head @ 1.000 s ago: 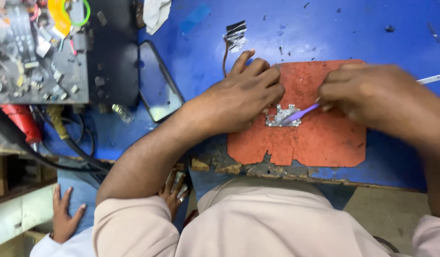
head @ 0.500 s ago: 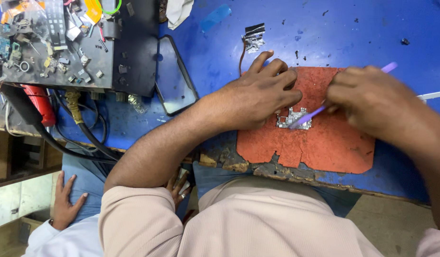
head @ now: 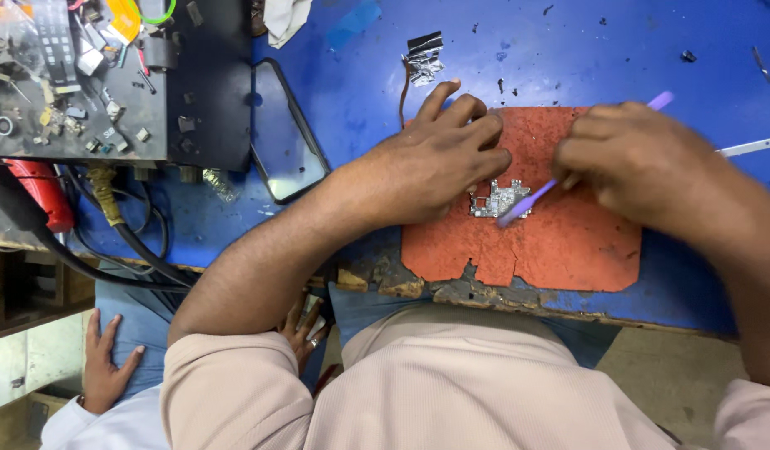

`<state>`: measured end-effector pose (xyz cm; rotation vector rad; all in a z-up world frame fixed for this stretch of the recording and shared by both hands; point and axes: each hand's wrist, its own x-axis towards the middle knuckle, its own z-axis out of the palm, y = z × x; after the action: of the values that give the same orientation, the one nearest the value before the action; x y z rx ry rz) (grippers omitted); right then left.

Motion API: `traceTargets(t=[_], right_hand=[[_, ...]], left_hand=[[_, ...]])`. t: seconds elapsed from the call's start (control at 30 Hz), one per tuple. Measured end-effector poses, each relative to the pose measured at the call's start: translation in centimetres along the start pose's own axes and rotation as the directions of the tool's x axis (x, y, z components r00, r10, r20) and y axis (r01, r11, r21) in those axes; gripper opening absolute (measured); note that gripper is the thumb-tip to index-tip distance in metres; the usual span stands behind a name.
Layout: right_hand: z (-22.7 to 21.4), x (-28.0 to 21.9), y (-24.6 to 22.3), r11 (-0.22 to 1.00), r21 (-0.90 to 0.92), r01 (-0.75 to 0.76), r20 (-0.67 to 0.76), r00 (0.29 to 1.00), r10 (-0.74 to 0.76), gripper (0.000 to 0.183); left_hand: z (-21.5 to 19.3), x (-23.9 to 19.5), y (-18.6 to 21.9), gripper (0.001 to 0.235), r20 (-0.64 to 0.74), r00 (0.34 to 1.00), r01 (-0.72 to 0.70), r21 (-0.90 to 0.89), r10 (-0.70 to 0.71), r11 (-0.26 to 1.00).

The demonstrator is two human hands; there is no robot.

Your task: The person uses a purple toothbrush to scrub the surface of a small circuit board placed on a red mat. The person holds the board steady with their left hand while scrubbing with their right hand, focusing on the components and solder points.

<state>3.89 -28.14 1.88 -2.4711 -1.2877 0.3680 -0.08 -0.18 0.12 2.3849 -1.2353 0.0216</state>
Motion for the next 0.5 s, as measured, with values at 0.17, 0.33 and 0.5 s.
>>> traceTargets(t=[0.17,0.33,0.5], right_hand=[[-0.3,0.0,-0.6,1.0,-0.01,-0.028,-0.061,0.998,0.028,0.025],[0.0,-0.1,-0.4,0.996,-0.087,0.005,-0.036,0.999,-0.008,0.03],[-0.4,0.0,0.2,0.997,-0.071,-0.034,-0.033,0.999,0.032,0.026]], left_hand=[[0.3,0.3,0.1,0.028,-0.035,0.999,0.01,0.004,-0.01,1.0],[0.3,0.1,0.0,0.03,-0.011,1.0,0.005,0.02,-0.005,1.0],[0.3,0.3,0.0,0.031,-0.006,1.0,0.008,-0.02,-0.009,1.0]])
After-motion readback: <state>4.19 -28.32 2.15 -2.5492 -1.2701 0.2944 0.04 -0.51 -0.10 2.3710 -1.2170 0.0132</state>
